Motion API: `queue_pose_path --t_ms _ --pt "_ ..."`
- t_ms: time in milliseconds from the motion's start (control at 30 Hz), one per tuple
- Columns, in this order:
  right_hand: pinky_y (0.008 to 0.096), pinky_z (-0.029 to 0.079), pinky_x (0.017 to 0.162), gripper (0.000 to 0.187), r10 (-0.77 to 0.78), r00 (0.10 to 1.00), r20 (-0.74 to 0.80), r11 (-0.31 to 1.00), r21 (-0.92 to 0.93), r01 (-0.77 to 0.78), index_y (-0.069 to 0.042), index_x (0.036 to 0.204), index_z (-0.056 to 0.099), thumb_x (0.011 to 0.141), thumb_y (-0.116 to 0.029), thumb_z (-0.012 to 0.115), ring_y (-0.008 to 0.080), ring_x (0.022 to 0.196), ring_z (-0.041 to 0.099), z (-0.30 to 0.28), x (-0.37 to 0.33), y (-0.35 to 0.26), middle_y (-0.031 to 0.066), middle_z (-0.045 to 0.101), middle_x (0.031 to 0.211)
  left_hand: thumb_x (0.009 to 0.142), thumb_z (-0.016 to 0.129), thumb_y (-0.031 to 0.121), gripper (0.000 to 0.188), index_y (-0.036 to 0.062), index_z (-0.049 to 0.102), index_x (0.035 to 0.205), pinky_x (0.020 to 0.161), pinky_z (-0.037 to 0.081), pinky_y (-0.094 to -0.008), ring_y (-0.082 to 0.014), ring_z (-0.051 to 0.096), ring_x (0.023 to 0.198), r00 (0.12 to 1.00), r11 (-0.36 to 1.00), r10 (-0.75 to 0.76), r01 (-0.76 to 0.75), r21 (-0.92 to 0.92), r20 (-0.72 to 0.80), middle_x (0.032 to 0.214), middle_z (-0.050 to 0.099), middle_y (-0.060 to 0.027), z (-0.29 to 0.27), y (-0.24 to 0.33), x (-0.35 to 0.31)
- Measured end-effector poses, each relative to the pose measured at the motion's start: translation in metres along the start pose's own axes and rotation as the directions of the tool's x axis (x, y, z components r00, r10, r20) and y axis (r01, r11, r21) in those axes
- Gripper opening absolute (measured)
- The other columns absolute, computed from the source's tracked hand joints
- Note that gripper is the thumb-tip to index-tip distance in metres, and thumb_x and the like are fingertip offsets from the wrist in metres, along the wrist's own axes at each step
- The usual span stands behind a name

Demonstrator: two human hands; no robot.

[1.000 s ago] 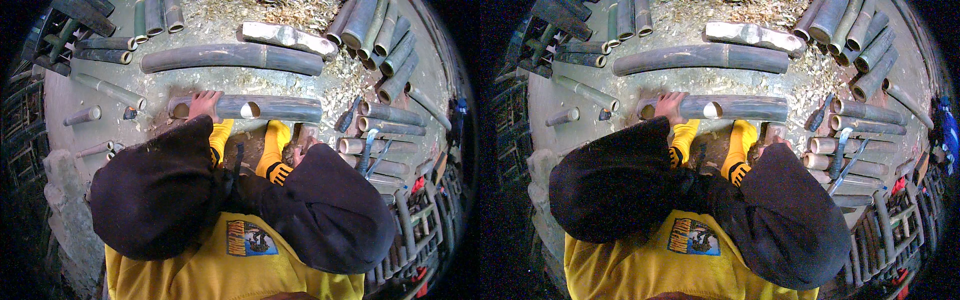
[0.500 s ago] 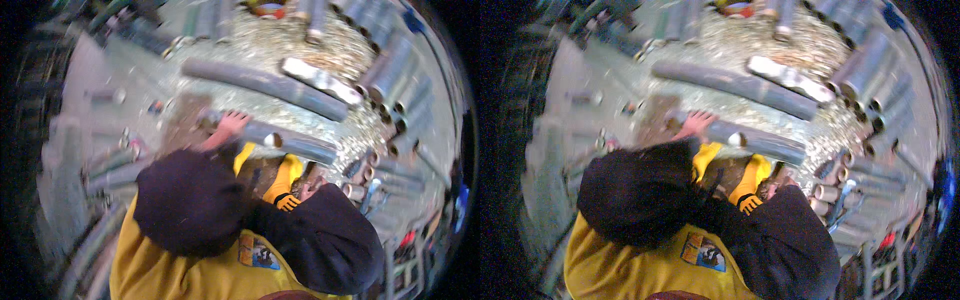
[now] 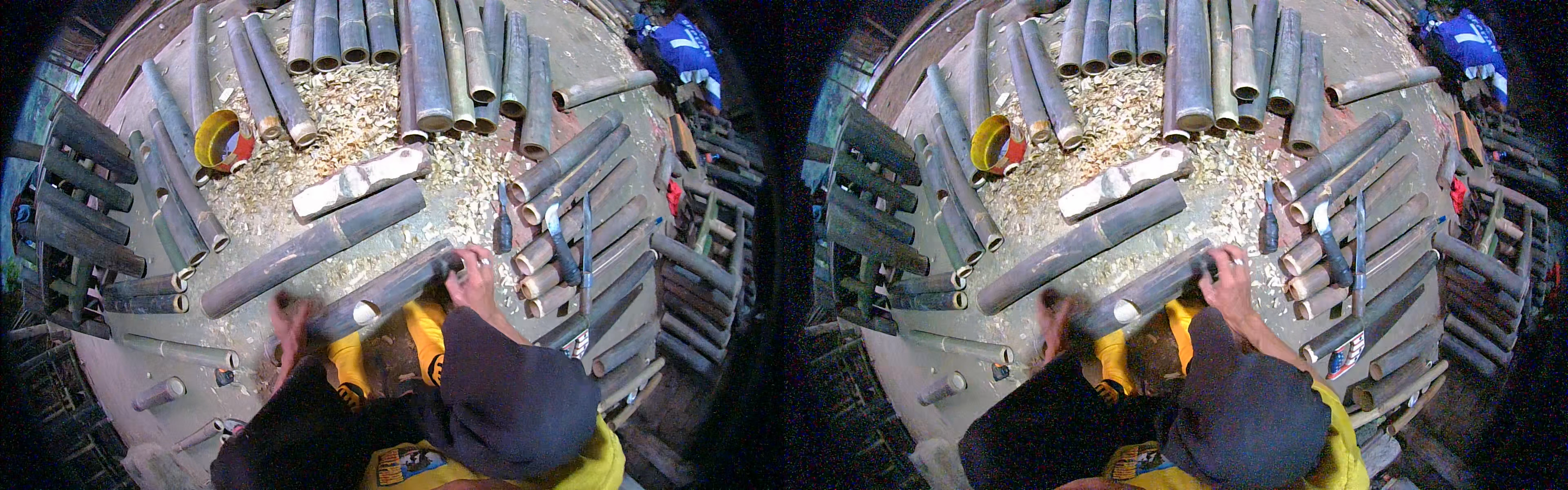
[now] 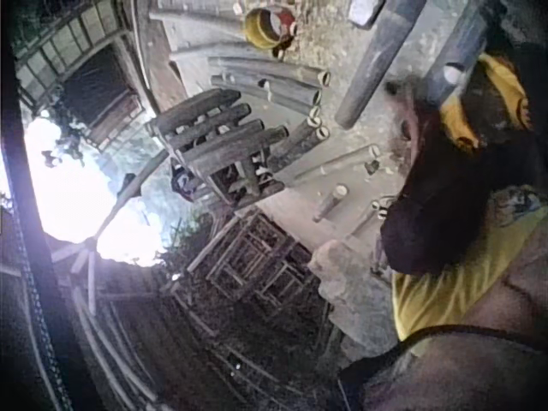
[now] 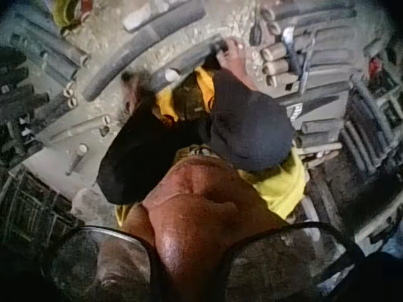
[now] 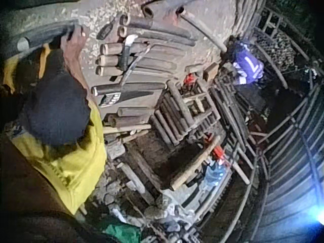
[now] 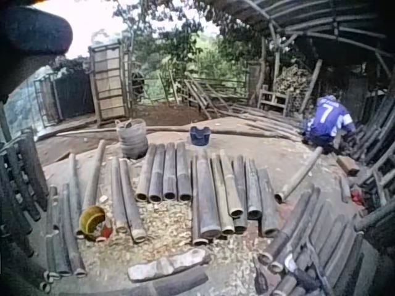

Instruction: The person scrapes a bamboo pole with a metal tool, cleans wood shavings off the work surface, and fits together several sections of bamboo by hand to test the alignment of pre-cut holes.

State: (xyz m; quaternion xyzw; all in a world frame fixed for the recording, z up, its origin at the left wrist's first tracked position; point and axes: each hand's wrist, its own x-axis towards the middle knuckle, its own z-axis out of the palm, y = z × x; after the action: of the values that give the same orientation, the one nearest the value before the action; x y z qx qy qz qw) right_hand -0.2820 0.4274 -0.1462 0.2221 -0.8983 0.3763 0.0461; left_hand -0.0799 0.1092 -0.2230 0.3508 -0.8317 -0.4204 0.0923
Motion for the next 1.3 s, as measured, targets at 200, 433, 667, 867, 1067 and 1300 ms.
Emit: queue_pose_path --t_ms 200,433,667,867,1067,1300 --pt "0.0466 0.034 0.095 0.053 -0.118 0.673 0.730 0.943 -0.131 0.307 -0.006 0.116 0.049 0.070 -0.028 0.063 0.0342 0.115 0.040 0.046 0.048 -0.013 0.0193 0.046 0.119 0.077 0.064 0.046 0.066 0.0099 0.041 0.127 0.094 0.035 -0.0451 -0.0298 0.042 0.114 0.670 0.184 -0.664 0.576 -0.797 0.331 0.123 0.046 -0.0124 -0.020 0.010 0.061" --pt "0.0465 0.039 0.090 0.044 -0.258 0.706 0.659 0.965 0.147 0.215 -0.008 0.113 0.052 0.073 -0.023 0.060 0.0335 0.098 0.053 0.089 0.039 -0.009 0.0156 0.056 0.104 0.085 0.040 0.054 0.061 0.0032 0.057 0.114 0.084 0.046 -0.0391 -0.0271 0.058 0.099 0.730 0.092 -0.447 0.612 -0.786 0.516 0.109 0.062 -0.0120 -0.011 -0.010 0.086" --pt "0.0449 0.040 0.088 0.050 -0.215 0.949 0.230 0.976 0.035 0.213 -0.008 0.114 0.050 0.066 -0.012 0.066 0.0354 0.102 0.047 0.069 0.113 -0.021 0.0173 0.049 0.109 0.083 0.046 0.052 0.051 0.0087 0.061 0.106 0.091 0.035 -0.0394 -0.0245 0.054 0.102 0.698 0.078 -0.433 0.659 -0.748 0.570 0.105 0.063 -0.0073 -0.012 -0.014 0.085" --pt "0.0553 0.033 0.093 0.079 -0.310 0.806 0.504 0.870 -0.191 0.454 -0.014 0.130 0.038 0.059 -0.016 0.073 0.0360 0.117 0.036 0.072 0.106 -0.008 0.0158 0.039 0.126 0.086 0.040 0.049 0.059 -0.0017 0.057 0.111 0.087 0.046 -0.0393 -0.0303 0.059 0.098 0.715 0.041 -0.456 0.611 -0.790 0.530 0.108 0.062 -0.0152 -0.011 -0.015 0.090" --pt "0.0602 0.027 0.097 0.082 -0.290 0.843 0.454 0.771 -0.410 0.486 -0.013 0.130 0.038 0.057 -0.018 0.074 0.0345 0.118 0.037 0.102 0.120 0.008 0.0145 0.044 0.122 0.084 0.043 0.048 0.058 -0.0022 0.058 0.108 0.083 0.047 -0.0386 -0.0303 0.058 0.094 0.758 0.055 -0.486 0.523 -0.850 0.435 0.106 0.061 -0.0167 -0.006 -0.001 0.079" --pt "0.0473 0.035 0.096 0.076 -0.296 0.786 0.543 0.882 -0.161 0.443 -0.004 0.113 0.044 0.050 -0.031 0.079 0.0334 0.098 0.052 0.064 0.115 0.018 0.0174 0.053 0.104 0.081 0.054 0.024 0.051 -0.0049 0.043 0.121 0.089 0.043 -0.0360 -0.0273 0.053 0.104 0.978 0.601 -0.204 0.091 -0.794 -0.043 0.115 0.053 -0.0174 -0.056 0.113 0.102"
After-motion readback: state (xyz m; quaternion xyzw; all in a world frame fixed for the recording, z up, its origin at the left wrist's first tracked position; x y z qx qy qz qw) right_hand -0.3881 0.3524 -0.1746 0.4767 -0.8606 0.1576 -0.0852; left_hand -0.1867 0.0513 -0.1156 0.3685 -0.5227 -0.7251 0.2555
